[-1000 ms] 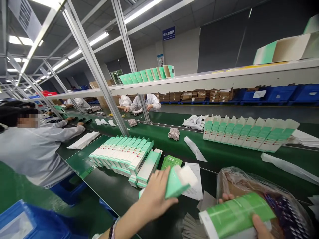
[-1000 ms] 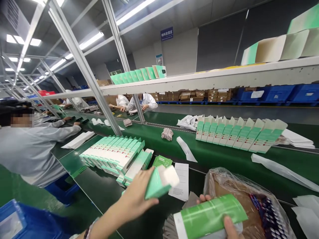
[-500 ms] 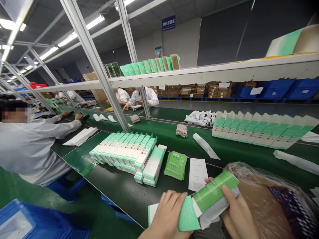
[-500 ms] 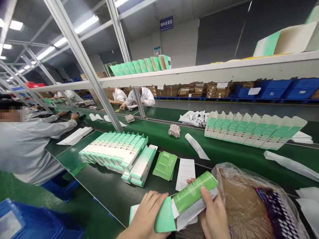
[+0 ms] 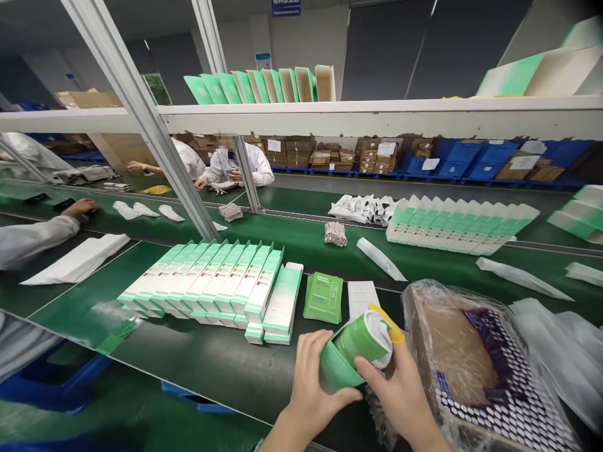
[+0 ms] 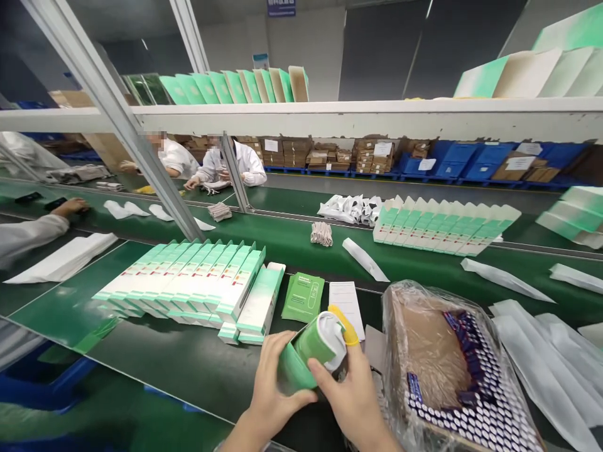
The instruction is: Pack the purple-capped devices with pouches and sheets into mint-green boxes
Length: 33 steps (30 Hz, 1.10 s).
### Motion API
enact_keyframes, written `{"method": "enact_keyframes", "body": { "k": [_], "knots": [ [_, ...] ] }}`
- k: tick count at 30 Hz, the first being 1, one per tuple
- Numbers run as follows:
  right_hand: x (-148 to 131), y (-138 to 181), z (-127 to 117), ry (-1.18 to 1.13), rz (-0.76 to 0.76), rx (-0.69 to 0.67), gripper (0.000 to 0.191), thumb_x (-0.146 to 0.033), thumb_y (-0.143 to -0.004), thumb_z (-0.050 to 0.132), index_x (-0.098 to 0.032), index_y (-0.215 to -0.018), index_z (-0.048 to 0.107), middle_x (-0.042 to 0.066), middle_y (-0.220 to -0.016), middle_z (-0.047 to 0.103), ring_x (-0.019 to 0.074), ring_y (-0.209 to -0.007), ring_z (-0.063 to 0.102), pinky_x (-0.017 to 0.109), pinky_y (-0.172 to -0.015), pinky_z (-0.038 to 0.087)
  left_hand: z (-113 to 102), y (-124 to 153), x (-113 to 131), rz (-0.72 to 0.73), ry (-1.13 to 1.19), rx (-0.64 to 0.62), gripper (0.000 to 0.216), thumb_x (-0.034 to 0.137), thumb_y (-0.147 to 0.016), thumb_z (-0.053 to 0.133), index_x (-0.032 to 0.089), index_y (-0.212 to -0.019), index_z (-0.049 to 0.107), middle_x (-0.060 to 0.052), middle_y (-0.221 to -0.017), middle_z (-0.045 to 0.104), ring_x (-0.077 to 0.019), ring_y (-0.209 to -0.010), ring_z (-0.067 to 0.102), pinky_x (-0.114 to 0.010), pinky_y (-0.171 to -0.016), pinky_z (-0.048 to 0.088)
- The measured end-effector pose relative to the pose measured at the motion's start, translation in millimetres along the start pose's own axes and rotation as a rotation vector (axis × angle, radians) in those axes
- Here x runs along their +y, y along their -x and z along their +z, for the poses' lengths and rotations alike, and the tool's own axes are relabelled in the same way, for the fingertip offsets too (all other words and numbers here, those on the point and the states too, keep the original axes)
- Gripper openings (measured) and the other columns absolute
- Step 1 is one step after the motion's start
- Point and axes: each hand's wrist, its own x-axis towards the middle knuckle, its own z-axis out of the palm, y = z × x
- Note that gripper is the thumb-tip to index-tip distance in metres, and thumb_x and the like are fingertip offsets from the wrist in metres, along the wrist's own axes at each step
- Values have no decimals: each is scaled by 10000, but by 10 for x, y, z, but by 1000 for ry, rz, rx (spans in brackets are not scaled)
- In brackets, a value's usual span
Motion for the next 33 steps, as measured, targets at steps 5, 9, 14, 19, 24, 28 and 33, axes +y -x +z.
{"method": "enact_keyframes", "body": {
  "k": [5, 9, 14, 19, 24, 28, 33],
  "knots": [
    [-96, -67, 41, 266, -322, -431, 644, -248, -869, 665, -303, -1455, 403, 72, -1418, 548, 260, -1281, 538, 421, -1090, 437, -180, -175, -72, -244, 434, -265, 612, 397, -699, 818, 223, -1221, 549, -89, -1162, 635, -286, -1048, 617, -400, -917, 498],
    [-28, -95, 95, 425, -452, -493, 624, -231, -910, 605, -280, -1483, 364, 96, -1522, 417, 253, -1358, 453, 427, -1116, 411, -164, -194, -106, -351, 586, -310, 572, 297, -676, 835, 212, -1168, 556, -60, -1096, 670, -261, -993, 637, -347, -873, 494],
    [10, -41, 53, 596, -526, -440, 452, -297, -950, 549, -229, -1395, 508, 134, -1552, 351, 306, -1386, 395, 490, -1086, 432, -96, -143, -67, -334, 612, -280, 494, 321, -718, 807, 211, -1132, 562, -50, -1062, 652, -228, -943, 625, -312, -834, 482],
    [-302, 13, 58, 726, -361, -476, 320, -314, -968, 515, -217, -1242, 648, 141, -1482, 460, 330, -1409, 354, 545, -1113, 380, -95, -119, -57, -309, 542, -278, 431, 303, -770, 766, 226, -1133, 546, -41, -1080, 609, -211, -963, 611, -300, -854, 473],
    [-269, -59, -364, 480, -279, -448, 299, -395, -981, 484, -302, -1225, 629, 52, -1458, 501, 240, -1343, 465, 407, -1093, 421, -141, -79, -187, -366, 565, -406, 520, 324, -718, 811, 228, -1152, 542, -59, -1138, 622, -250, -1015, 618, -326, -882, 470],
    [295, -198, -1139, 804, 5, -107, 292, -319, -1005, 388, -213, -1118, 636, 107, -1211, 662, 230, -1172, 599, 374, -1030, 430, -110, -34, -263, -409, 499, -354, 544, 369, -684, 826, 223, -1131, 552, -35, -1028, 630, -230, -912, 615, -301, -796, 472],
    [955, -163, -1614, 1122, 374, -271, 96, -168, -820, 626, -132, -899, 667, 149, -827, 732, 317, -827, 710, 361, -726, 488, 3, -32, -246, -366, 525, -305, 523, 398, -688, 809, 202, -1115, 579, -59, -1061, 611, -242, -936, 605, -320, -810, 489]
  ]
}}
